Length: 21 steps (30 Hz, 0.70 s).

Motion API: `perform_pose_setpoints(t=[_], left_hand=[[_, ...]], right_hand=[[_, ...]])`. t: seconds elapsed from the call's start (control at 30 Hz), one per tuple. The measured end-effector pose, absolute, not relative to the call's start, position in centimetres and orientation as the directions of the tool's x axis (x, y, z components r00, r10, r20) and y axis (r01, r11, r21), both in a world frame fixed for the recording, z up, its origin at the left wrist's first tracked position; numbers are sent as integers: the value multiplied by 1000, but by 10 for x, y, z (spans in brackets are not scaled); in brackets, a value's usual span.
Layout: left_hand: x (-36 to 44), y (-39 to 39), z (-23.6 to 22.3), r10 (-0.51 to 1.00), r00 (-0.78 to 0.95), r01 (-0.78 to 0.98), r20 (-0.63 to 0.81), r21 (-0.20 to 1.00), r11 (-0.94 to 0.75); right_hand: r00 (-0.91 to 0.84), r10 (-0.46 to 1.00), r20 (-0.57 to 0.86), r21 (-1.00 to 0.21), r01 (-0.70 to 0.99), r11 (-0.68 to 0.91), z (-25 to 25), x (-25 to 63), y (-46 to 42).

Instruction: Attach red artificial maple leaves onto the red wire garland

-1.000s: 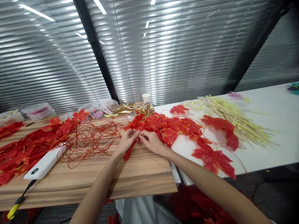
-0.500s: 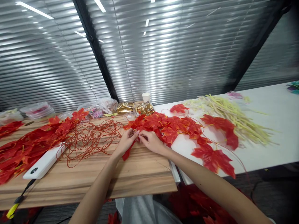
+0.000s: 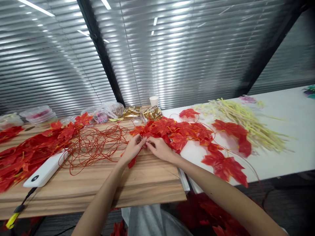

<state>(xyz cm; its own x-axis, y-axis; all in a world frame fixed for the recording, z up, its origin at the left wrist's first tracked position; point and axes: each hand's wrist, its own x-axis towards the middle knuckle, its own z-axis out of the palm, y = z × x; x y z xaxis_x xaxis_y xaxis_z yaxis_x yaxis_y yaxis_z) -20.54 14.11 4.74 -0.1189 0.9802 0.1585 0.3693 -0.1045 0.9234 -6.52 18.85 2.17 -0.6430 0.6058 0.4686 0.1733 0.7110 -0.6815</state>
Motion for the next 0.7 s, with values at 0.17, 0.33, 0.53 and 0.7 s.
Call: perform_pose_setpoints(t=[0.17, 0.33, 0.53, 0.7], left_hand=[[-209, 143, 43, 985, -72, 378, 160, 918, -121], [-212, 145, 36, 988, -49, 364, 144, 924, -117], [-212, 144, 36, 991, -16, 366, 133, 923, -118], [-211, 143, 38, 992, -11, 374, 129, 920, -116]], right_hand=[[-664, 593, 457, -659, 196, 727, 21, -65, 189], [-667, 589, 456, -656, 195, 729, 20, -65, 190], [-670, 594, 446, -649, 215, 730, 20, -65, 189], [-674, 591, 442, -649, 214, 730, 21, -64, 188]])
